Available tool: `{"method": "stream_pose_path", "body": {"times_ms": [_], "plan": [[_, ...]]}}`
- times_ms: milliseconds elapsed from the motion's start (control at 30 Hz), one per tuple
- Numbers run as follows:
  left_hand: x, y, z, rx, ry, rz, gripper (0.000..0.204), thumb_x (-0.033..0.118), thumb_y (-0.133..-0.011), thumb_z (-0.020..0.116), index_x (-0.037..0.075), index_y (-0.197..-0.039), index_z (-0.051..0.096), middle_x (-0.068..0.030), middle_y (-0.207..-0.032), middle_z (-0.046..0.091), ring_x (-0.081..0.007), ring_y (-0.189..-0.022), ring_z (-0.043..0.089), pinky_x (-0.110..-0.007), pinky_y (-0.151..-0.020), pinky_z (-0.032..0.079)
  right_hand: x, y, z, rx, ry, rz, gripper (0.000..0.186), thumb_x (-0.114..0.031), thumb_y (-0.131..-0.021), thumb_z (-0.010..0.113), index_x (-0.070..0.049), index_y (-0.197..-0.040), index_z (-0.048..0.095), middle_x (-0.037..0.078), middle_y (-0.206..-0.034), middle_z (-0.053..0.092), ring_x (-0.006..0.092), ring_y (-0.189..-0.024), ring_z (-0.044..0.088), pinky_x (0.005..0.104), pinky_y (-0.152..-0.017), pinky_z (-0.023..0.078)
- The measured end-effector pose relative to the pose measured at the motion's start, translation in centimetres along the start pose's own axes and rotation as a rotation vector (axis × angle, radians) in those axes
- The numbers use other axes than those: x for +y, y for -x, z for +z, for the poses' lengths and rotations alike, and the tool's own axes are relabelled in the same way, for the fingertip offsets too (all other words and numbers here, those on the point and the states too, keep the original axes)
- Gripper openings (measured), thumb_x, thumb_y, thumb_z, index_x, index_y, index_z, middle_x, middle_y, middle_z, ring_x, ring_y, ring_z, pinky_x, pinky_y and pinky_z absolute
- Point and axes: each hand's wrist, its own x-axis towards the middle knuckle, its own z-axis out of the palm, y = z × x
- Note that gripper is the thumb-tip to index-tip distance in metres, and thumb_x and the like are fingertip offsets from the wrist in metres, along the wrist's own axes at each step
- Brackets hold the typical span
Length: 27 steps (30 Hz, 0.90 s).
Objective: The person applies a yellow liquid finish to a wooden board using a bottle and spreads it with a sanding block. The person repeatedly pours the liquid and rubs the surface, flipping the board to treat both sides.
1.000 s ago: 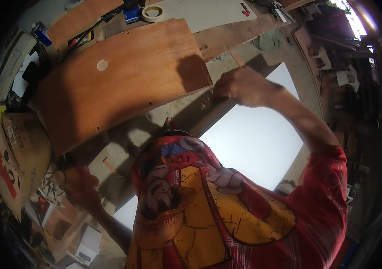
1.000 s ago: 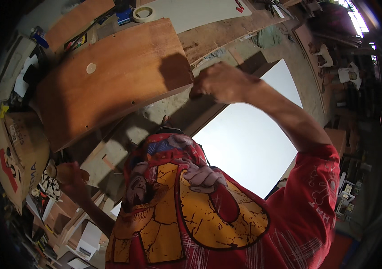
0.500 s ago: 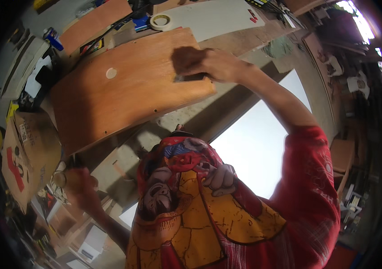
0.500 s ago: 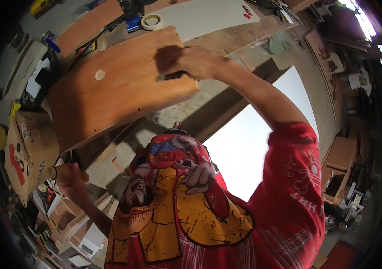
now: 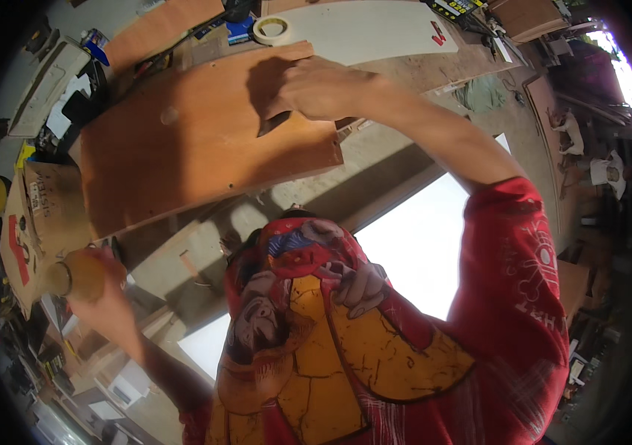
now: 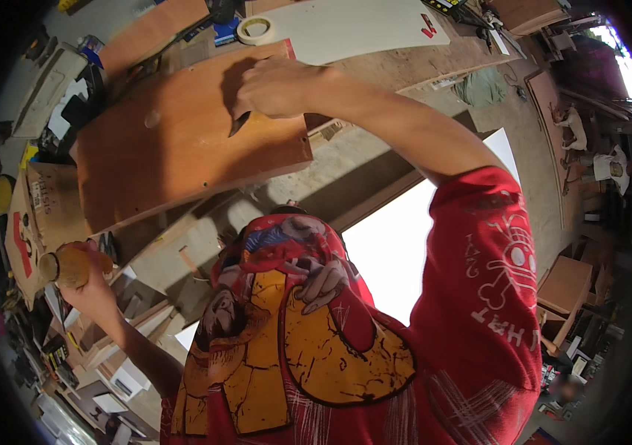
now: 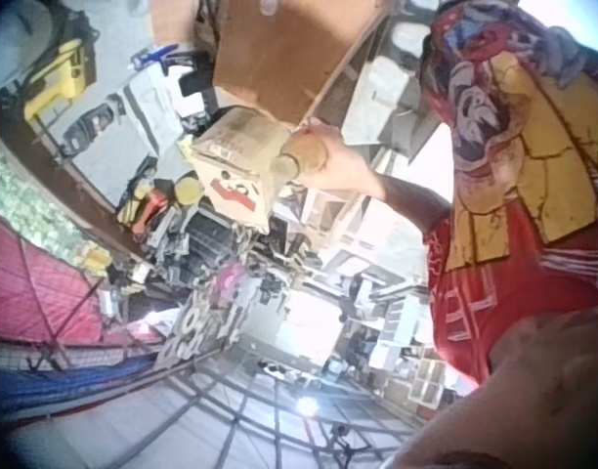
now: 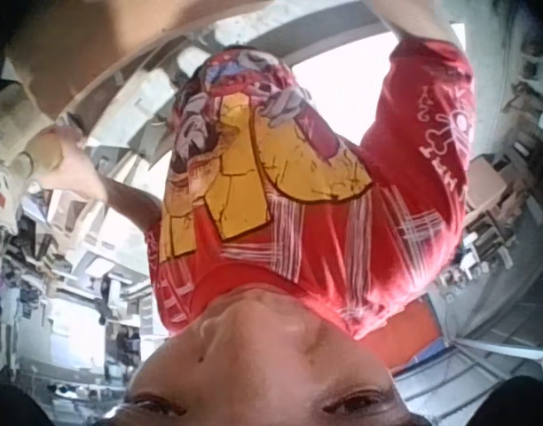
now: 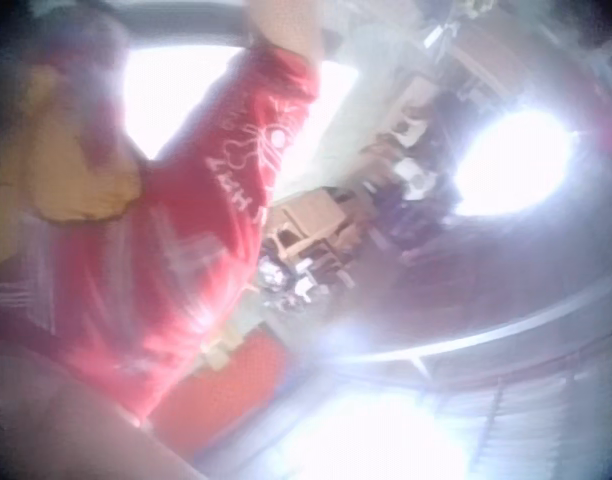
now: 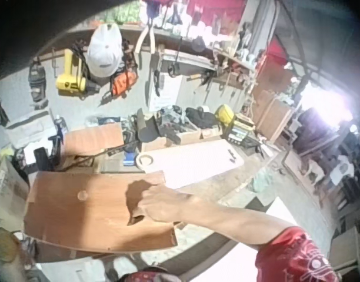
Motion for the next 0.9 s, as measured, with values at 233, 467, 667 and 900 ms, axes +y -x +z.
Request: {"method": "stream_pose_path", "body": {"times_ms": [233,467,667,900], "plan": [[-1.6,4.7,1.2,0.160,0.009,-0.219,0.028,0.020,-0.086,0.081,0.000,-0.099,0.068,-0.0055,-0.090,0.068,-0.0153,-0.080,0.062,-0.029,-0.073,0.050,3.0,9.8,-1.6,-0.386,0.110,0.092,0.050,0.007,-0.076,0.056,-0.016,-0.116,0.075,0.013,-0.106,0.073,0.0348,-0.097,0.068,0.0445,-0.083,0.056],[0.7,4.9,-0.2,0.196,-0.068,-0.128,0.025,0.019,-0.088,0.080,0.002,-0.101,0.067,-0.0055,-0.092,0.068,-0.0135,-0.080,0.064,-0.028,-0.072,0.052,3.2,7.6,-3.6,0.076,-0.142,-0.138,0.050,0.004,-0.075,0.062,-0.016,-0.119,0.074,0.010,-0.111,0.073,0.0316,-0.106,0.066,0.0441,-0.089,0.054],[1.4,6.7,0.1,0.213,-0.012,-0.237,0.031,0.023,-0.087,0.081,0.000,-0.103,0.067,-0.0077,-0.097,0.068,-0.0167,-0.085,0.063,-0.030,-0.077,0.052,-0.6,6.6,1.6,0.321,0.089,-0.110,0.047,0.002,-0.079,0.056,-0.016,-0.120,0.073,0.006,-0.124,0.069,0.0246,-0.113,0.064,0.0392,-0.108,0.046],[2.0,8.3,-0.8,0.288,0.003,-0.297,0.034,0.020,-0.086,0.082,0.000,-0.107,0.066,-0.0076,-0.098,0.068,-0.0152,-0.084,0.063,-0.029,-0.076,0.051,6.5,8.2,-2.6,0.119,0.024,-0.142,0.052,0.008,-0.071,0.064,-0.016,-0.115,0.076,0.002,-0.124,0.070,0.0215,-0.117,0.061,0.0400,-0.107,0.042]]}}
